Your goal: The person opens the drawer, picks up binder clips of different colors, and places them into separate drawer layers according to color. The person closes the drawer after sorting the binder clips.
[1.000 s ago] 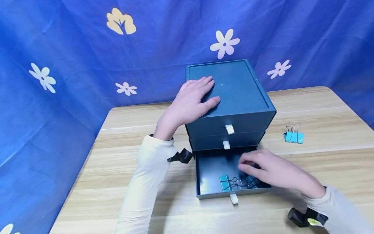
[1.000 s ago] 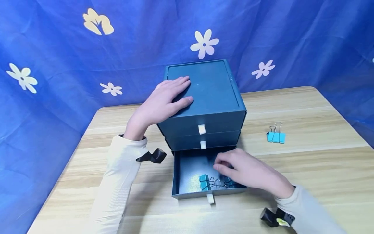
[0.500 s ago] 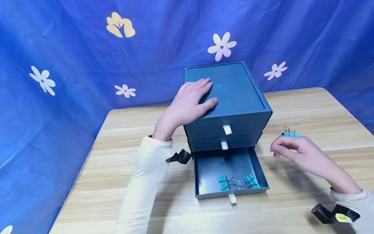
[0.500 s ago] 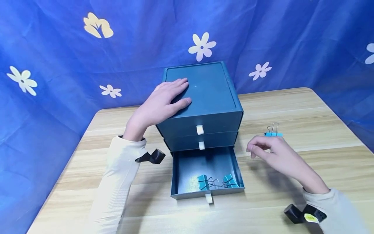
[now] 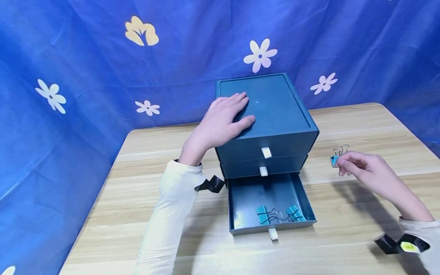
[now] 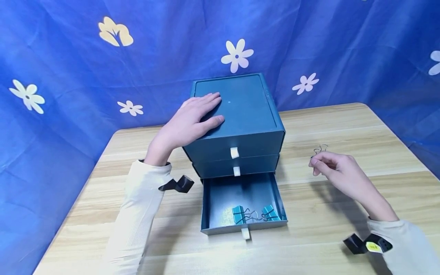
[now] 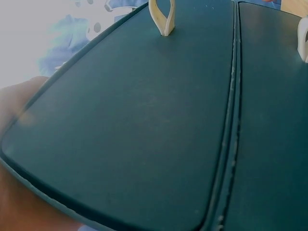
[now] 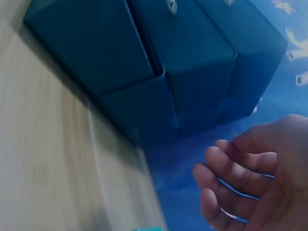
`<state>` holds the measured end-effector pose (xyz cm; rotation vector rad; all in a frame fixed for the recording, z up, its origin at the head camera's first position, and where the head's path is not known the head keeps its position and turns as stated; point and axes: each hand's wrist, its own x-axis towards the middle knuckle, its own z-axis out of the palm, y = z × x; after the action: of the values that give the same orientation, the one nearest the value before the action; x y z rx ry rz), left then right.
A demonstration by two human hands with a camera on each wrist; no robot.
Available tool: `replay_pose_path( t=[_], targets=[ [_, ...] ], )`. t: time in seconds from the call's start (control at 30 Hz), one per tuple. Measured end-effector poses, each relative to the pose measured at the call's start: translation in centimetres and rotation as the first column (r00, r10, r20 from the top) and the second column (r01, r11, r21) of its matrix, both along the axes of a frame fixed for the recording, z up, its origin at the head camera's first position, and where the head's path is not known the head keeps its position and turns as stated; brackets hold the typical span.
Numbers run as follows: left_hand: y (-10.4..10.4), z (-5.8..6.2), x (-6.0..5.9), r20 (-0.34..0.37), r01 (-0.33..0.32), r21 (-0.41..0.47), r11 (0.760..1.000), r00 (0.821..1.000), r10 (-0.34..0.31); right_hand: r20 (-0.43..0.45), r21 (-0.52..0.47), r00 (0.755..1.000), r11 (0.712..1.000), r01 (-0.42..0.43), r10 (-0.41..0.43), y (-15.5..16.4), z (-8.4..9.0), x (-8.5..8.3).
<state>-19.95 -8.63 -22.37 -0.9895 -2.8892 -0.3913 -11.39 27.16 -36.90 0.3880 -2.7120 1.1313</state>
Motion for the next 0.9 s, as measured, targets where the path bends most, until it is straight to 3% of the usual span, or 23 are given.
replay_pose_path(
  t=[0.3,0.57,0.9],
  targets=[
    [-0.1,0.0,0.0,0.005,-0.002,-0.001,1.0,1.0,0.002,0.074,-0.031,0.985,0.987,0.16,-0.157,1.7,-1.1,-0.9],
    [0.0,0.1,-0.1,0.005,0.004,-0.01,1.0,1.0,-0.004,0.048,-0.076,0.954,0.951,0.3,-0.297,3.4,-2.9,-2.3],
    [-0.1,0.1,-0.2,0.003,-0.001,-0.015,1.0,1.0,0.001,0.074,-0.059,0.936,0.935,0.35,-0.346,3.8,-4.2,-3.5]
  ],
)
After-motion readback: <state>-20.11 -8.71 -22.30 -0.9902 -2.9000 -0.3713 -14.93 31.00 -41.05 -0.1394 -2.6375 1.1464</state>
